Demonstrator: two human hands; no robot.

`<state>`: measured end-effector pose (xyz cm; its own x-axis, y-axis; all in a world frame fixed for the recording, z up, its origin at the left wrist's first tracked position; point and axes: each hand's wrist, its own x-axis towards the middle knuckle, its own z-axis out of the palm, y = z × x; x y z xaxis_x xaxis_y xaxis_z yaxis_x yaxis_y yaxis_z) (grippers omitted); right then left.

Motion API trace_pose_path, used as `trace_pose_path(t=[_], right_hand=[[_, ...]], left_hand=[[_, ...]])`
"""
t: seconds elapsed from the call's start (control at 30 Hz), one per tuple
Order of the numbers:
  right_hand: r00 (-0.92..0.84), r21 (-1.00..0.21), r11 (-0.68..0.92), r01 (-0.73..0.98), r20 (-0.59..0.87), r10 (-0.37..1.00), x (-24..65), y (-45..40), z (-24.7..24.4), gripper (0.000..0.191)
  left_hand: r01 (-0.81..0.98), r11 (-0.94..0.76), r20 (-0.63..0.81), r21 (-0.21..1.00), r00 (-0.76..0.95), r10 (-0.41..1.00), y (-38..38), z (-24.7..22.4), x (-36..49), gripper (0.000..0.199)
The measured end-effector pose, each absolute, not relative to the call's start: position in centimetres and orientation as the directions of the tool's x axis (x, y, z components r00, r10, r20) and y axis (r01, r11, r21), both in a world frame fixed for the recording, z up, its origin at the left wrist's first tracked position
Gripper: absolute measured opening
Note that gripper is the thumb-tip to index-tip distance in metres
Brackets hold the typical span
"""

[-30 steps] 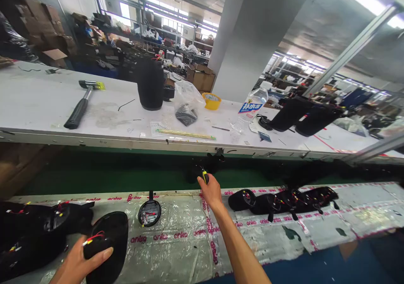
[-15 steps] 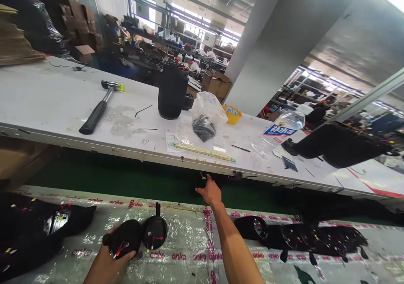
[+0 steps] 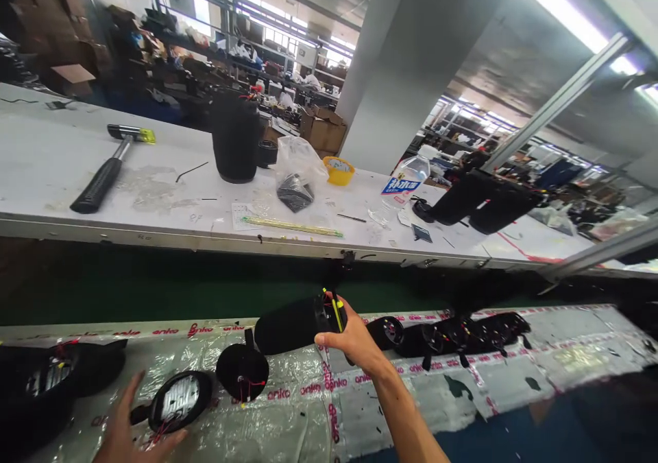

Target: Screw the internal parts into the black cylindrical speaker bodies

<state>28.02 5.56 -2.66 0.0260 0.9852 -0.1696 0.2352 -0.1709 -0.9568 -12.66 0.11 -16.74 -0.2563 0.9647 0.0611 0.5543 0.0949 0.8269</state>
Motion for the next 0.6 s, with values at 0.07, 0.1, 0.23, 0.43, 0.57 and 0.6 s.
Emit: trace_pose_path(t=[0.07, 0.1, 0.23, 0.43, 0.57, 0.6], right_hand=[[0.027, -0.965, -0.18, 0.189, -0.178, 0.984, 27.7, 4.7, -3.2, 0.094], [0.027, -0.969, -0.183, 0.166, -0.181, 0.983, 27.5, 4.4, -3.5, 0.095], [0.059, -0.978, -0.181, 0.105, -0.176, 0.983, 26.7, 2.9, -4.1, 0.102], [0.165, -0.986, -0.145, 0.084, -0.129, 0.978, 26.8, -0.8, -2.4, 0.104], [0.222, -0.99, -0.132, 0.052, -0.117, 0.968, 27.7, -3.3, -2.1, 0.108], [0.226, -0.991, -0.127, 0.036, -0.116, 0.967, 27.8, -3.9, -2.1, 0.109]], left_hand=[[0.757, -0.14, 0.296, 0.638, -0.073, 0.952, 0.9, -15.3, -12.2, 0.104], [0.81, -0.251, 0.331, 0.529, 0.076, 0.941, 1.4, -14.9, -11.3, 0.097], [0.725, -0.585, -0.018, 0.363, 0.633, 0.774, 2.9, -16.5, -3.7, 0.075], [0.582, -0.729, -0.196, 0.361, 0.811, 0.55, 1.7, -22.1, 5.1, 0.107], [0.575, -0.714, -0.216, 0.399, 0.816, 0.536, 1.2, -22.9, 5.1, 0.09], [0.583, -0.697, -0.214, 0.417, 0.809, 0.548, 1.3, -22.8, 5.0, 0.082]])
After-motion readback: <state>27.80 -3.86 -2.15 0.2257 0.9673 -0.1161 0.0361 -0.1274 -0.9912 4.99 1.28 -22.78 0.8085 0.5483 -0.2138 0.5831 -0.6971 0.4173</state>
